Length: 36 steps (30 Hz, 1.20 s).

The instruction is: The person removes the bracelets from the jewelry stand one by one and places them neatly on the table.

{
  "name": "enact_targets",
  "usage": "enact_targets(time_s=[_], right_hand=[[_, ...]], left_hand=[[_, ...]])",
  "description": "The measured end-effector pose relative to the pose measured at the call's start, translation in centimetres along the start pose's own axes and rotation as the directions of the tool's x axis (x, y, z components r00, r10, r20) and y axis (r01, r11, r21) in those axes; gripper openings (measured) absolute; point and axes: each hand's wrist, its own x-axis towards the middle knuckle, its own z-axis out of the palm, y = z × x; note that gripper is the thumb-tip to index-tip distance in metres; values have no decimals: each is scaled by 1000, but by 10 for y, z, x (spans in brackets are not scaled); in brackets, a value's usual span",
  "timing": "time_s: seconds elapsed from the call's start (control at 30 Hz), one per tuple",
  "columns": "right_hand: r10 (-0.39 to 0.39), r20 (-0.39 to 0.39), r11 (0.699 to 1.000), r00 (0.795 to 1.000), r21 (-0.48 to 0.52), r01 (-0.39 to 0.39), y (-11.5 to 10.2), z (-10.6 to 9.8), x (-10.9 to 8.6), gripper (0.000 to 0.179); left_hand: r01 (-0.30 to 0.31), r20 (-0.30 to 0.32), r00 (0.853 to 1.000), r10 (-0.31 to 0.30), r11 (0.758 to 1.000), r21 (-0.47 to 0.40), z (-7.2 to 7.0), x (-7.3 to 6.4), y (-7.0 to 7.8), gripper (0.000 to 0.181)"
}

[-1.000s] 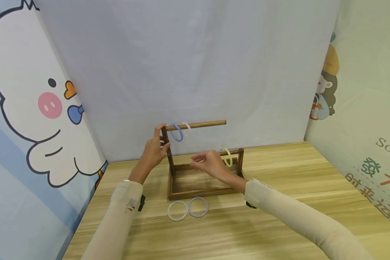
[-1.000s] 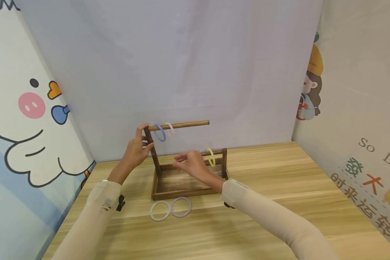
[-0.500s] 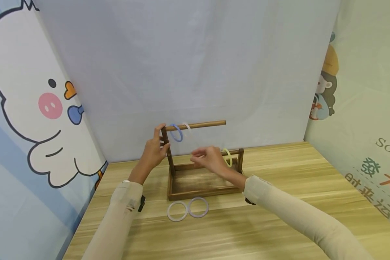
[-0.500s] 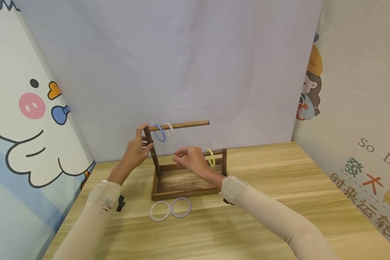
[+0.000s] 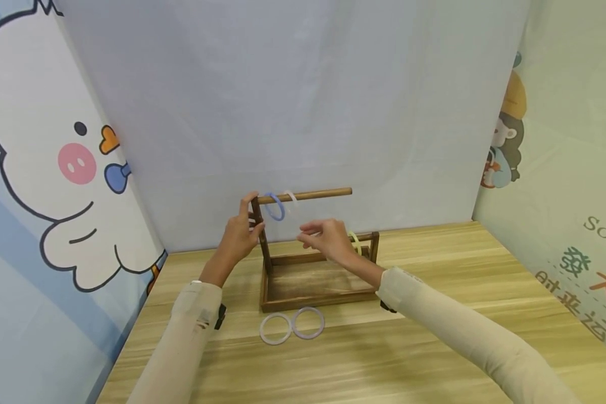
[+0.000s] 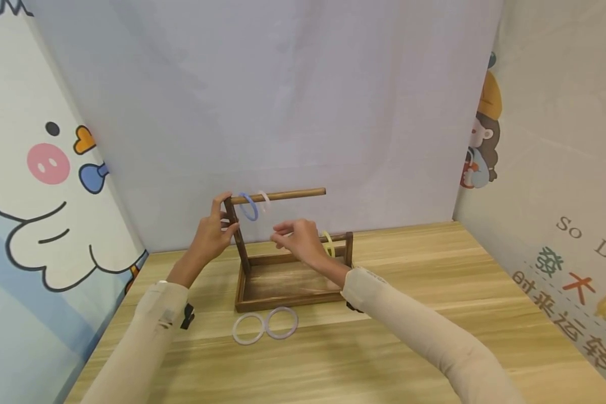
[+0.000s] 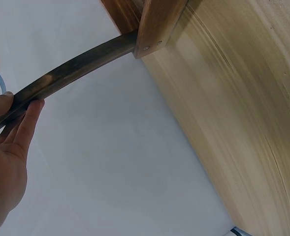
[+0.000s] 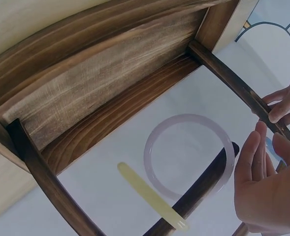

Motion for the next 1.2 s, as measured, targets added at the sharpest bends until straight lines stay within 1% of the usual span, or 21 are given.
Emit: enact_targets(time_s=[0.1, 0.23, 0.53, 0.67, 0.73, 0.87, 0.97, 1.2], right_hand=[[-13, -12, 1000, 1000, -11, 13, 2, -3, 3, 24], [4, -26, 1000, 1000, -18, -4, 3, -7, 8, 24], [3, -65, 1000, 998, -11, -3, 2, -14, 16, 25], [19, -67, 1000, 998, -3, -20, 2, -15, 18, 25], [23, -69, 1000, 997, -6, -23, 2, -15, 19, 25], [10, -79, 1000, 997, -27, -12, 0, -15, 22, 28], [-7, -86, 999, 996, -39, 3, 0, -14, 25, 29], [-3, -63, 1000, 998, 3, 4, -2, -9, 33, 31]], left_hand=[[-12, -9, 1000, 12, 1000, -7, 1, -1, 1, 77], [-21, -19, 1000, 21, 1000, -9, 2, 0, 0, 76], [-7, -4, 1000, 7, 1000, 2, 3, 2, -3, 78], [-6, -11, 1000, 6, 1000, 2, 4, 2, -4, 78], [-17, -13, 1000, 17, 1000, 3, 4, 1, -5, 78], [-30, -14, 999, 30, 1000, 5, 5, 1, -5, 78], [-29, -16, 999, 29, 1000, 10, 6, 1, -5, 78], [-24, -17, 1000, 24, 1000, 15, 5, 1, -5, 78]])
